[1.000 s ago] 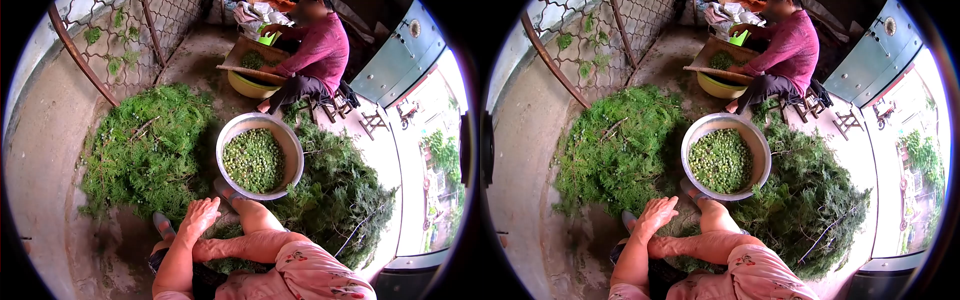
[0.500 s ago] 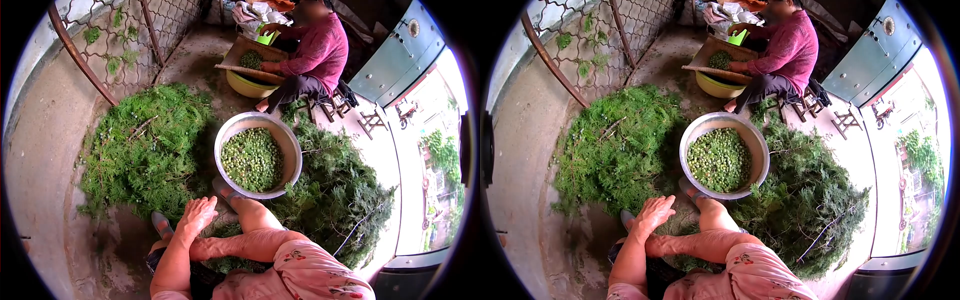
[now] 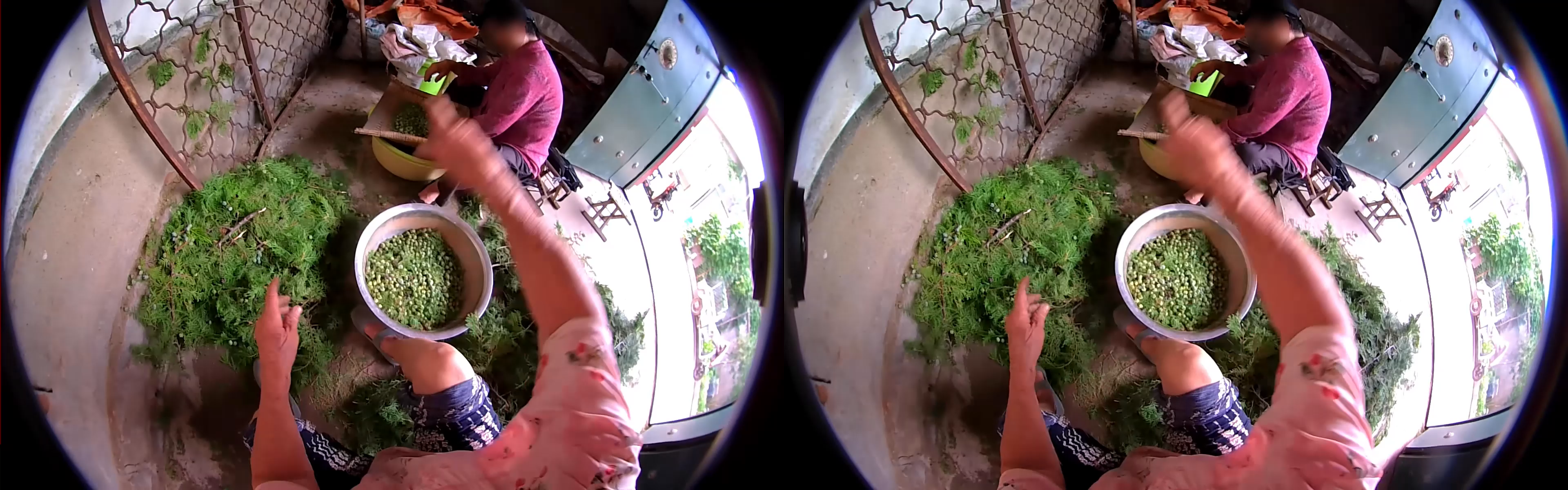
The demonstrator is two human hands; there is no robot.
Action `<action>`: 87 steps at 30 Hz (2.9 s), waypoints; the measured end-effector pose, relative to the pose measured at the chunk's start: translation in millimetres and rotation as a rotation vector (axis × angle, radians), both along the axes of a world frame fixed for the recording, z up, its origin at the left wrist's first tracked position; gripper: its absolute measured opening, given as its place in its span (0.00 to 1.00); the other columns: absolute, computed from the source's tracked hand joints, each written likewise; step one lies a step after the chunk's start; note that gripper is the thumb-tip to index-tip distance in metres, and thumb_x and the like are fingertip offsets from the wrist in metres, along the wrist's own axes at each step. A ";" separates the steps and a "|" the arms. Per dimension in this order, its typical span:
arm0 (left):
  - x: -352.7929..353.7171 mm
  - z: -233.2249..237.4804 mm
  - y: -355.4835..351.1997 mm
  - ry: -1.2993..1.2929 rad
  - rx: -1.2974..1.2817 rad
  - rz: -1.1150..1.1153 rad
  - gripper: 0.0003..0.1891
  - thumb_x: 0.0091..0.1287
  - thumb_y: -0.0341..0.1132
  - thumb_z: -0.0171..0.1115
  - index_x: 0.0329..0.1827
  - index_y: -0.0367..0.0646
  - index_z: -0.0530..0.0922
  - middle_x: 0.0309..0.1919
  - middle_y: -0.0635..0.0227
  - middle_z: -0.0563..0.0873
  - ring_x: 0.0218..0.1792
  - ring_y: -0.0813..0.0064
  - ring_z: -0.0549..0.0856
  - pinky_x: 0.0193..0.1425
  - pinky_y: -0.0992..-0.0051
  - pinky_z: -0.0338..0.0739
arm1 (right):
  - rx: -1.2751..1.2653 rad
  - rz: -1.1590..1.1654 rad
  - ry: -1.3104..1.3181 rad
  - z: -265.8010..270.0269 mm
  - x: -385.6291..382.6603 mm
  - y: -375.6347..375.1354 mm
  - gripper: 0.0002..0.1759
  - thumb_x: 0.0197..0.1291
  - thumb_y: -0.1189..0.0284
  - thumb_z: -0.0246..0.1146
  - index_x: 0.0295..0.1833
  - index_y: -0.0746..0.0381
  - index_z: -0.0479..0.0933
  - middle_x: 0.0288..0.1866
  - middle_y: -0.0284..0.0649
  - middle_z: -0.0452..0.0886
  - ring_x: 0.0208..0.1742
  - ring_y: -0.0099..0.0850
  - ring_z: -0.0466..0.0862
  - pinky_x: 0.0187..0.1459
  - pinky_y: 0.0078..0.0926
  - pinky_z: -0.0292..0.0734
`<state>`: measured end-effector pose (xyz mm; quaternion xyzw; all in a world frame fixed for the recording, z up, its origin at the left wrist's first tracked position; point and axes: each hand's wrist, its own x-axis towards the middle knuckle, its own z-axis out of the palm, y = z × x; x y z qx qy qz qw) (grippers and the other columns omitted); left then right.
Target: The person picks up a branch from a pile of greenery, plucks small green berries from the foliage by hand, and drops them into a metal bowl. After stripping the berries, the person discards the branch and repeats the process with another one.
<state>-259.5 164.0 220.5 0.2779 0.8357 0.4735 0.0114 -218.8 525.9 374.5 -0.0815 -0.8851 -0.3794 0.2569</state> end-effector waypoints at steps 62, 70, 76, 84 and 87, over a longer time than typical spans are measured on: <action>154.4 18.1 -164.0 0.412 -0.547 0.228 0.15 0.51 0.37 0.64 0.41 0.40 0.79 0.40 0.64 0.81 0.46 0.63 0.76 0.55 0.65 0.65 | -1.331 0.181 0.395 -128.5 229.1 -193.0 0.12 0.50 0.76 0.60 0.42 0.67 0.74 0.38 0.49 0.73 0.42 0.48 0.73 0.45 0.38 0.69; 151.6 15.3 -168.3 0.404 -0.535 0.249 0.15 0.51 0.36 0.64 0.40 0.39 0.79 0.39 0.63 0.82 0.45 0.62 0.77 0.54 0.65 0.66 | -1.607 0.276 0.148 -138.4 261.4 -208.9 0.18 0.44 0.73 0.67 0.45 0.64 0.78 0.45 0.44 0.77 0.48 0.41 0.76 0.52 0.33 0.70; 151.2 17.6 -168.6 0.406 -0.519 0.245 0.15 0.51 0.37 0.63 0.40 0.40 0.79 0.38 0.63 0.82 0.44 0.62 0.77 0.54 0.66 0.66 | -1.707 0.169 0.266 -120.3 224.9 -206.1 0.09 0.47 0.76 0.63 0.37 0.64 0.79 0.34 0.43 0.79 0.35 0.38 0.80 0.41 0.28 0.74; 150.0 18.7 -165.1 0.409 -0.506 0.232 0.14 0.51 0.37 0.63 0.40 0.40 0.78 0.38 0.63 0.82 0.44 0.63 0.77 0.55 0.66 0.66 | -0.997 0.265 -0.096 -133.8 230.5 -240.2 0.15 0.46 0.65 0.64 0.41 0.57 0.77 0.46 0.36 0.74 0.54 0.36 0.69 0.56 0.41 0.62; 151.4 19.2 -163.0 0.414 -0.515 0.223 0.15 0.51 0.37 0.63 0.40 0.40 0.78 0.38 0.63 0.81 0.44 0.63 0.77 0.55 0.66 0.66 | -1.032 0.264 -0.096 -132.5 231.8 -239.6 0.16 0.46 0.65 0.65 0.42 0.56 0.77 0.45 0.36 0.74 0.53 0.36 0.70 0.57 0.40 0.60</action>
